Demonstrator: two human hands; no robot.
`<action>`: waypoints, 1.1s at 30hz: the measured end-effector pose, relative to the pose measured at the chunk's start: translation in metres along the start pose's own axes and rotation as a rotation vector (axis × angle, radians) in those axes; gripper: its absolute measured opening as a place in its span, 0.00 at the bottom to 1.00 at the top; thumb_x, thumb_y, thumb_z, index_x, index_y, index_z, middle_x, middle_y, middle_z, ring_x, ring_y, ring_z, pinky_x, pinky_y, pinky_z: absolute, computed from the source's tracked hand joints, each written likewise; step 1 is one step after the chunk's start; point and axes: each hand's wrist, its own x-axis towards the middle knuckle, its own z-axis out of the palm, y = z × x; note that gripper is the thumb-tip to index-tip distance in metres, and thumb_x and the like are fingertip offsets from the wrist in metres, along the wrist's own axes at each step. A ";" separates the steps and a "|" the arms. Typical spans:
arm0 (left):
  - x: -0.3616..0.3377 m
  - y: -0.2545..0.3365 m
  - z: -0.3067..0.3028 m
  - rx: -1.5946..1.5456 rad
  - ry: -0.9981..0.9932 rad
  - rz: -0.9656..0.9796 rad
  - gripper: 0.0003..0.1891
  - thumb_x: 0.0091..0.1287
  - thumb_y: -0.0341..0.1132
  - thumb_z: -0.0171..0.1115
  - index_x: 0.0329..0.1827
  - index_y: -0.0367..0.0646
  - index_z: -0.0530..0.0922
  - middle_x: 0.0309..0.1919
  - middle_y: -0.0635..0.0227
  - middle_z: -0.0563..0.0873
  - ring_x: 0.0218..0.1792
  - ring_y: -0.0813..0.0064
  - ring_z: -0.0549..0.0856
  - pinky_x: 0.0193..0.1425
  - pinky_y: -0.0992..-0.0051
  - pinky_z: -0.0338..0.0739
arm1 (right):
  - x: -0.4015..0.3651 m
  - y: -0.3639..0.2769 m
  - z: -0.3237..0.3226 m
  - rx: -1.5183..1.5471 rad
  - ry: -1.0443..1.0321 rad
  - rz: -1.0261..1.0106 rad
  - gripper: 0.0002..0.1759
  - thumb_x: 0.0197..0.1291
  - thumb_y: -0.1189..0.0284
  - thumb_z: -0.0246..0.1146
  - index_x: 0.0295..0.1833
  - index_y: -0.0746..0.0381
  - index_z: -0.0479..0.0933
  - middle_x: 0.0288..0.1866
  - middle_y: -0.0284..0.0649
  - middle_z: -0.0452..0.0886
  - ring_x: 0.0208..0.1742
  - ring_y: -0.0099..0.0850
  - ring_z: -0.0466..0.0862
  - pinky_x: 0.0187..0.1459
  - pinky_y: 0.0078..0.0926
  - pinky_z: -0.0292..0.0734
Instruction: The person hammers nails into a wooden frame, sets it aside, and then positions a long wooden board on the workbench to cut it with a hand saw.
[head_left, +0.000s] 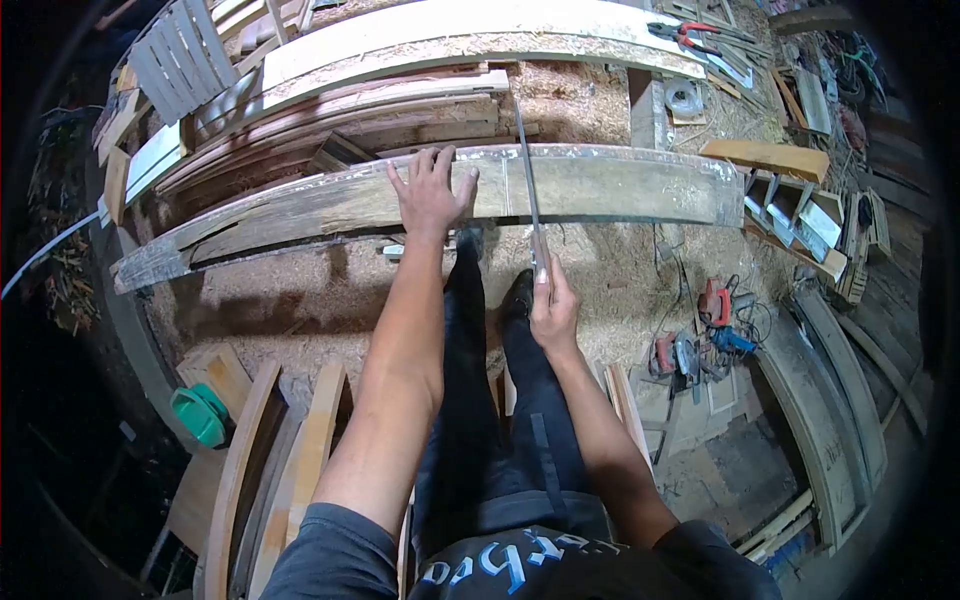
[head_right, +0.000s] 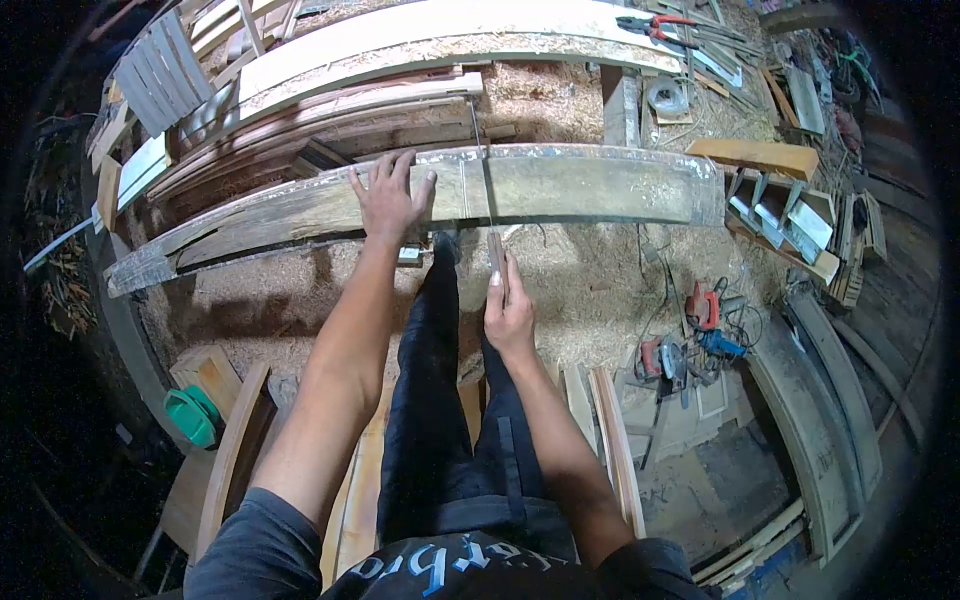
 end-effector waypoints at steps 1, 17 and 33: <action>0.001 0.000 -0.001 -0.002 -0.042 -0.009 0.30 0.70 0.63 0.56 0.67 0.54 0.78 0.64 0.65 0.78 0.71 0.64 0.73 0.80 0.34 0.39 | 0.003 -0.001 0.000 0.004 -0.002 -0.010 0.29 0.77 0.63 0.51 0.71 0.76 0.67 0.59 0.68 0.80 0.61 0.58 0.83 0.57 0.42 0.78; 0.003 0.004 -0.006 -0.017 -0.104 -0.025 0.31 0.67 0.60 0.59 0.68 0.53 0.76 0.65 0.65 0.76 0.72 0.64 0.71 0.79 0.32 0.41 | 0.011 -0.021 -0.010 0.016 -0.039 0.008 0.27 0.76 0.66 0.51 0.72 0.74 0.67 0.59 0.64 0.82 0.60 0.53 0.85 0.56 0.36 0.79; -0.004 0.000 -0.005 0.010 -0.144 -0.015 0.33 0.67 0.61 0.59 0.70 0.53 0.76 0.65 0.62 0.77 0.73 0.63 0.70 0.79 0.32 0.39 | -0.035 -0.032 0.033 0.067 0.022 0.320 0.26 0.77 0.66 0.50 0.73 0.69 0.68 0.52 0.60 0.84 0.47 0.49 0.90 0.43 0.36 0.82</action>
